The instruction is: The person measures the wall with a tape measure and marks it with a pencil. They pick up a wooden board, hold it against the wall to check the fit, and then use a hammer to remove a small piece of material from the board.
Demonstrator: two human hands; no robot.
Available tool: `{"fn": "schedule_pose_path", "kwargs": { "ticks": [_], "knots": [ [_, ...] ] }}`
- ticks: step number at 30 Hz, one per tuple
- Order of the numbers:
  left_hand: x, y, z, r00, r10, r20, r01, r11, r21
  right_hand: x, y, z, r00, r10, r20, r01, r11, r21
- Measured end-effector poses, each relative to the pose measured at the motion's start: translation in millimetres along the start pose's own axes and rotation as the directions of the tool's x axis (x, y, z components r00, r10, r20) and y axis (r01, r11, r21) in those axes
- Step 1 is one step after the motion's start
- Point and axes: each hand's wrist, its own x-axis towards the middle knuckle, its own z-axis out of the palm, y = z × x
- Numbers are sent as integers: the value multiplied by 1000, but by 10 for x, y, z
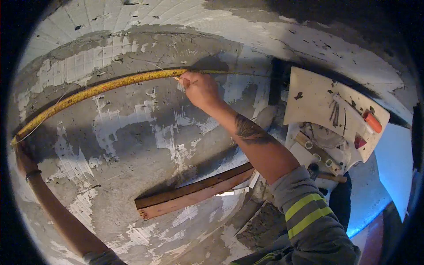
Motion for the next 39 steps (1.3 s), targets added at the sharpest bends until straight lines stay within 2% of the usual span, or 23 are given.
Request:
{"fn": "schedule_pose_path", "kwargs": {
  "ticks": [2, 4, 10, 14, 17, 18, 20, 21, 23, 24, 26, 29, 31, 32, 34, 36, 39],
  "knots": [
    [-64, 39, 55, 1000, 18, 17, -19, 999, 45, 15, 5, -10, 1000, -1, 20, 1, 1000, 1],
    [-142, 94, 123, 997, -38, -70, 45, 995, 92, 19, 7, -9, 1000, 3, 22, -3, 1000, -5],
    [-159, 65, 89, 997, 75, -10, -73, 986, 149, 39, -15, -23, 998, 13, 58, -11, 999, -39],
    [-192, 99, 117, 998, 50, -29, -43, 978, 202, 65, -26, -25, 995, 53, 88, -47, 996, -75],
    [-206, 95, 151, 995, 77, -60, -69, 990, 123, 90, -43, -53, 988, 64, 140, -52, 995, -82],
    [-66, 10, 29, 999, 33, -25, -31, 995, 94, 103, -47, -58, 988, 64, 141, -52, 995, -83],
    [-18, -41, -32, 1000, -10, 9, 10, 998, 66, 124, -60, -64, 948, 18, 316, 105, 924, -367],
    [-76, -15, 15, 1000, 3, -21, -1, 996, 87, 106, -43, -77, 948, 17, 318, 106, 924, -366],
    [-227, 66, 167, 996, 34, -81, -23, 991, 130, 64, 26, -109, 940, -78, 333, 133, 980, -146],
    [-274, 103, 217, 992, 52, -111, -35, 988, 151, 79, 22, -107, 940, -81, 332, 135, 980, -145],
    [-283, 140, 232, 987, 75, -139, -51, 984, 172, 116, 28, -107, 984, 8, 179, -11, 1000, 19],
    [-335, 181, 275, 986, 157, -48, -139, 953, 269, 93, 82, -50, 993, -58, 105, 57, 998, 20],
    [-665, 374, 564, 988, 120, -97, -104, 981, 161, 106, 49, -51, 991, -14, 133, 13, 1000, 9],
    [-584, 316, 486, 988, 118, -97, -102, 982, 161, 113, 32, -59, 987, 30, 160, -30, 1000, -3],
    [-381, 183, 288, 995, 36, -98, -17, 982, 188, 113, 41, -59, 988, 16, 152, -13, 1000, -25],
    [-338, 138, 232, 997, 36, -75, -23, 987, 160, 123, 53, -47, 990, 0, 143, 7, 999, -45],
    [-390, 159, 305, 996, 32, -84, -24, 995, 94, 134, 57, -47, 985, 33, 169, -38, 999, 28]
  ]
}}
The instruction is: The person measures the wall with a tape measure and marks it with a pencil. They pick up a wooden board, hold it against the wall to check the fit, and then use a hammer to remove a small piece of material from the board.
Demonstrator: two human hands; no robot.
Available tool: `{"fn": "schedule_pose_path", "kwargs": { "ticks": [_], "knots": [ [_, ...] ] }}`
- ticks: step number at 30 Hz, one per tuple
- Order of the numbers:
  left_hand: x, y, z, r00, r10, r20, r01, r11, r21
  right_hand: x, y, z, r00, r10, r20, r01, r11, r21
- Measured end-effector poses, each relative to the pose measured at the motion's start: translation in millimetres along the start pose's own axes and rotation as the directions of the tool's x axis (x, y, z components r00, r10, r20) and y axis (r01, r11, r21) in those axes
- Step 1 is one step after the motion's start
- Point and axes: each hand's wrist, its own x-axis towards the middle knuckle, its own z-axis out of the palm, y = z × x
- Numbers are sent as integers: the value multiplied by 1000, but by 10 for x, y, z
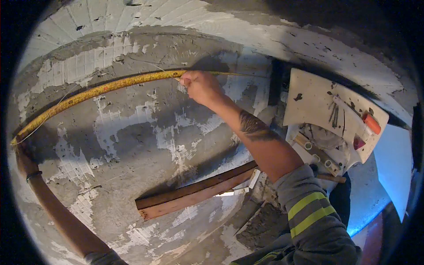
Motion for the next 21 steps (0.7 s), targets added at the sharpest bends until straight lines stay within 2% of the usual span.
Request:
{"fn": "schedule_pose_path", "kwargs": {
  "ticks": [2, 5, 8, 9, 10, 11, 12, 14, 15, 17, 18, 19, 20, 21],
  "knots": [
    [4, 9, 7, 999, -10, -30, 9, 999, -38, -3, -25, -21, 1000, -18, -6, 18, 1000, -17],
    [187, -97, -111, 999, 34, 27, -36, 997, 74, 2, -48, -46, 999, -50, -20, 47, 990, -131],
    [401, -249, -246, 994, 78, 80, -76, 997, -31, 28, -46, -55, 999, -51, 4, 51, 985, -163],
    [623, -362, -412, 993, 16, 120, -20, 999, 27, 21, -14, -61, 999, -48, 6, 48, 986, -162],
    [629, -364, -414, 990, -15, 140, 8, 998, 55, 0, 42, -87, 971, -138, 193, 205, 896, -393],
    [635, -367, -417, 986, -47, 159, 34, 996, 84, -12, 94, -133, 904, -174, 390, 384, 731, -565],
    [429, -276, -264, 984, -61, 169, 73, 995, -64, -26, 124, -199, 904, -175, 390, 385, 728, -568],
    [328, -201, -152, 982, -75, 175, 112, 970, -214, -82, 166, -366, 854, -136, 502, 383, 818, -429],
    [350, -192, -127, 990, -65, 128, 82, 988, -132, -133, 212, -444, 853, -140, 503, 389, 812, -434],
    [321, -135, -64, 996, -54, 77, 58, 997, -55, -386, 400, -542, 945, -94, 314, 185, 944, -273],
    [178, -77, 7, 998, -4, 69, 0, 998, 56, -576, 634, -540, 957, -129, 261, 199, 944, -262],
    [95, -51, 64, 997, 30, 75, -36, 995, 90, -789, 798, -582, 964, -167, 209, 218, 942, -254],
    [8, -24, 122, 995, 64, 80, -73, 990, 124, -1032, 745, -711, 965, -102, 242, 182, 925, -334],
    [-2, -31, 157, 992, 84, 91, -92, 992, 82, -1312, 656, -838, 962, -38, 270, 152, 898, -414]
  ]
}}
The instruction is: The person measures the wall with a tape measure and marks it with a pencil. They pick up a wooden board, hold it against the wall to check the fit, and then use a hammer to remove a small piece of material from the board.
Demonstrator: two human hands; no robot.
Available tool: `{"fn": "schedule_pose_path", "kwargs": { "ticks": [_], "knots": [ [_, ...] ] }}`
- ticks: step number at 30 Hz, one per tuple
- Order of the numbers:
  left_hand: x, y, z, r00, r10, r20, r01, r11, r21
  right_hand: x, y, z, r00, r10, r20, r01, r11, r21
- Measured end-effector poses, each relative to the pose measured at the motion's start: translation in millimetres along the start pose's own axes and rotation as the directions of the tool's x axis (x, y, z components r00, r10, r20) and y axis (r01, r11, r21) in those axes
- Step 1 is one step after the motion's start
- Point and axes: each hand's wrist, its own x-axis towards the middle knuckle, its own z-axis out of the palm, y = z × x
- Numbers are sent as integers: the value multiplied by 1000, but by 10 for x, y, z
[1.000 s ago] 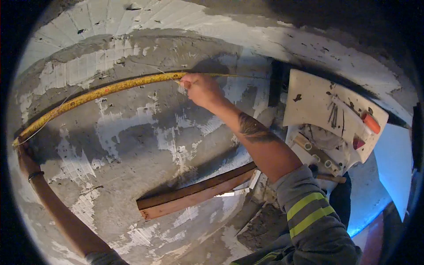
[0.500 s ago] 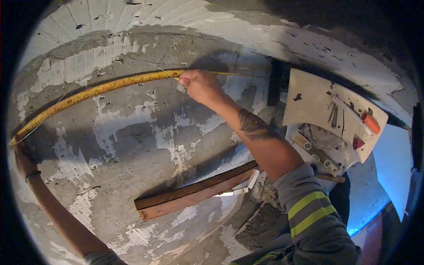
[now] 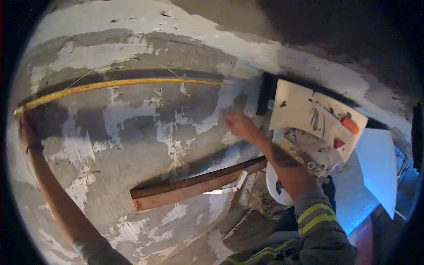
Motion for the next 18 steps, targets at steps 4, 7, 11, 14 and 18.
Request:
{"fn": "schedule_pose_path", "kwargs": {
  "ticks": [4, 7, 11, 14, 18],
  "knots": [
    [-663, 411, 255, 997, 27, -70, -51, 927, -372, -1169, -47, -170, 920, 349, 178, -366, 928, 68],
    [-1443, 638, 42, 997, -19, -71, -14, 902, -432, -1790, -197, -494, 934, 346, 91, -353, 932, 79],
    [-2748, 778, -85, 999, -26, 29, 37, 873, -486, -1923, -223, -848, 967, 242, 75, -234, 967, -100],
    [-3468, 963, 142, 987, -111, 117, 159, 794, -586, -1665, -390, -1107, 998, 10, -59, -22, 978, -207],
    [-4007, 922, 153, 974, -171, 151, 227, 779, -584, -1298, -515, -1408, 970, 241, 41, -219, 929, -297]
  ]
}}
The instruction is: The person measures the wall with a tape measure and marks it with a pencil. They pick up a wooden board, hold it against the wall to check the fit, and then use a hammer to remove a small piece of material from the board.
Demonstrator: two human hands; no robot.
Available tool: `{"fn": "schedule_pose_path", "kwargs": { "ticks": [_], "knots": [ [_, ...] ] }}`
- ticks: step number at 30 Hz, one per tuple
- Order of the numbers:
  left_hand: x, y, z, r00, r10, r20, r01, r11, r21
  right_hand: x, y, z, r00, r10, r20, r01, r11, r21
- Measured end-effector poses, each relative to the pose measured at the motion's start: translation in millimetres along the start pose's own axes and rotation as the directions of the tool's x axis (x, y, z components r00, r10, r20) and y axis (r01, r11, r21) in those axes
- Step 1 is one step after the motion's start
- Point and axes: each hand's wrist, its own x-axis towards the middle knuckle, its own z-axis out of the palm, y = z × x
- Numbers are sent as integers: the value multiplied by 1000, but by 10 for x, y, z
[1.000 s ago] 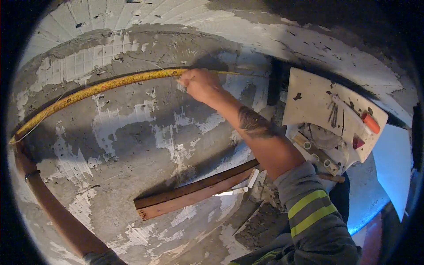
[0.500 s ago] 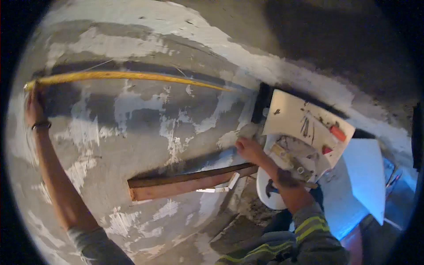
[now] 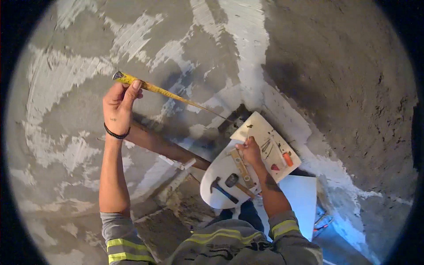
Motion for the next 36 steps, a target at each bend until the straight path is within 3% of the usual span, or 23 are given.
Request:
{"fn": "schedule_pose_path", "kwargs": {
  "ticks": [1, 2, 3, 5, 7, 9, 11, 12, 13, 15, 16, 17, 19, 21, 22, 23, 25, 27, 29, 32, 34, 35, 36],
  "knots": [
    [-80, -31, -26, 1000, 4, -27, -4, 1000, -10, 88, 44, 6, 999, -40, -15, 40, 998, 46],
    [-183, -61, -49, 999, -3, -52, 2, 1000, -22, 222, 199, 142, 940, -326, -104, 327, 945, -11],
    [-174, -28, -62, 999, 4, -37, 0, 995, 96, 346, -59, 33, 965, -258, 50, 261, 963, -63],
    [-65, 85, 82, 999, 42, 6, -42, 999, 1, 564, -679, -22, 970, -217, 109, 212, 976, 51],
    [97, 117, 259, 987, 139, 79, -141, 990, 8, 964, -1002, 116, 891, -442, 102, 443, 896, 18],
    [250, 323, 316, 906, 405, 122, -423, 872, 248, 1255, -1398, 183, 863, -484, 148, 413, 843, 345],
    [319, 546, 273, 930, 362, 68, -369, 910, 191, 1223, -2009, 43, 912, -351, 213, 298, 922, 246],
    [348, 574, 211, 936, 350, 42, -351, 915, 197, 1326, -2115, 59, 910, -365, 197, 203, 806, 557],
    [386, 579, 135, 931, 364, -33, -361, 930, 65, 1392, -2251, 30, 912, -367, 182, 80, 595, 800],
    [291, 565, -45, 934, 329, -139, -342, 936, -85, 1453, -2597, -229, 839, -524, 147, 452, 821, 348],
    [185, 575, -127, 942, 288, -171, -308, 946, -105, 1429, -2827, -345, 822, -554, 131, 503, 814, 290],
    [54, 515, -122, 884, 323, -338, -327, 944, 47, 1406, -3035, -455, 805, -583, 112, 549, 803, 231],
    [-273, -81, -324, 912, 410, -21, -370, 843, 391, 1548, -3384, -624, 732, -673, 110, 623, 726, 292],
    [-837, -565, -40, 982, -27, -185, 14, 997, -72, 1425, -3843, -815, 720, -684, 117, 654, 726, 213],
    [-1145, -851, 52, 987, -118, -106, 119, 993, 9, 1362, -4035, -894, 719, -691, 77, 671, 718, 184],
    [-1496, -1212, 253, 965, -258, -51, 255, 965, -62, 1324, -4224, -969, 715, -699, 36, 686, 710, 156],
    [-2249, -1909, 712, 929, -365, 55, 369, 921, -124, 1362, -4580, -1247, 701, -706, 100, 707, 706, 29],
    [-2875, -2331, 1151, 827, -550, 117, 559, 826, -69, 1285, -5059, -1497, 599, -789, 136, 792, 559, -247],
    [-3357, -2691, 1580, 701, -675, 232, 695, 719, -5, 1133, -5489, -1675, 470, -856, 217, 876, 423, -230],
    [-3623, -2699, 2012, 600, -779, 180, 788, 615, 33, 744, -6031, -1670, 319, -880, 353, 946, 320, -56],
    [-3541, -2543, 2035, 633, -772, -56, 774, 628, 83, 504, -6301, -1608, 237, -875, 422, 952, 296, 77],
    [-3478, -2526, 1926, 624, -777, -82, 782, 619, 81, 471, -6406, -1598, 213, -874, 437, 948, 293, 124],
    [-3302, -2407, 1679, 579, -724, -375, 776, 630, -19, 452, -6501, -1611, 200, -869, 452, 934, 309, 180]
  ]
}}
